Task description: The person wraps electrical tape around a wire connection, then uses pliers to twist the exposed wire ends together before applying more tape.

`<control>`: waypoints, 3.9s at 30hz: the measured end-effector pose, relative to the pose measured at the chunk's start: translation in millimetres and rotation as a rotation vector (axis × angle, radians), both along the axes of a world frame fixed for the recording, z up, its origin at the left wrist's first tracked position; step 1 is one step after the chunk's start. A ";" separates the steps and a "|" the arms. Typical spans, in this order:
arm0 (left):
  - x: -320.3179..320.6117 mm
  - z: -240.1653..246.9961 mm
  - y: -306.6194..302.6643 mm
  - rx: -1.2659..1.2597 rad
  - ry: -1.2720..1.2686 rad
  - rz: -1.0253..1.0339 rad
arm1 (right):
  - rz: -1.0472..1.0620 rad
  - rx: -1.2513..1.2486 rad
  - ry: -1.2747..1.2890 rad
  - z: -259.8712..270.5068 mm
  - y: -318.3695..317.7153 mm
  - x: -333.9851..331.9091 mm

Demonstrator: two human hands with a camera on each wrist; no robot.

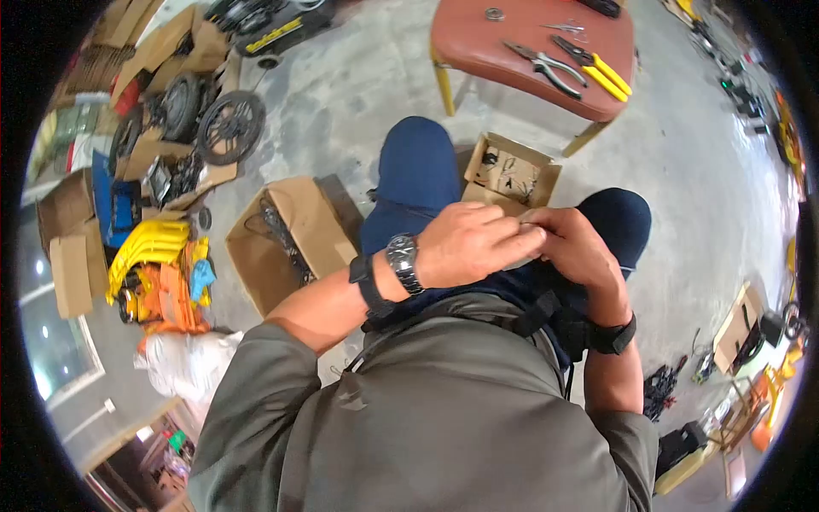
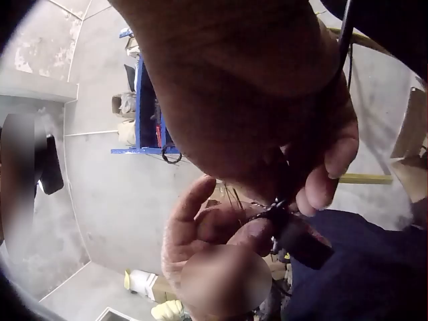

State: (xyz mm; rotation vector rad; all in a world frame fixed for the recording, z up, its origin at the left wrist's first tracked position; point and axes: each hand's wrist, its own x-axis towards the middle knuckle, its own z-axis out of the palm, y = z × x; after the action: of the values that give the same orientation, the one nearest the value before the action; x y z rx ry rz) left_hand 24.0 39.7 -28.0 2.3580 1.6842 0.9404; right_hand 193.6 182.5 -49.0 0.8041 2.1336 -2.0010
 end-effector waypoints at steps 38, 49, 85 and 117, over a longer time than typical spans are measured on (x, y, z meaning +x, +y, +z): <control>-3.1 -18.9 -2.1 -0.483 -1.100 0.273 | -0.164 0.098 0.116 3.6 0.9 -5.4; -5.5 -21.5 2.2 -0.525 -1.184 0.342 | -0.258 0.048 0.255 -4.7 -8.1 -7.3; -15.6 -24.1 -2.7 -0.485 -1.345 0.199 | -0.043 0.131 0.120 18.8 5.9 -5.4; -10.1 -13.8 -8.7 -0.156 -0.330 0.180 | -0.153 -0.204 0.185 0.7 -5.9 -9.1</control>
State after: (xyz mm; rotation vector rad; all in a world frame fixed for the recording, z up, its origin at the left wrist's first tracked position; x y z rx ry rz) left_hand 13.9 31.0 -41.8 1.8580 1.7799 1.1085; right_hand 184.4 176.6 -48.3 0.7986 1.9647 -2.4107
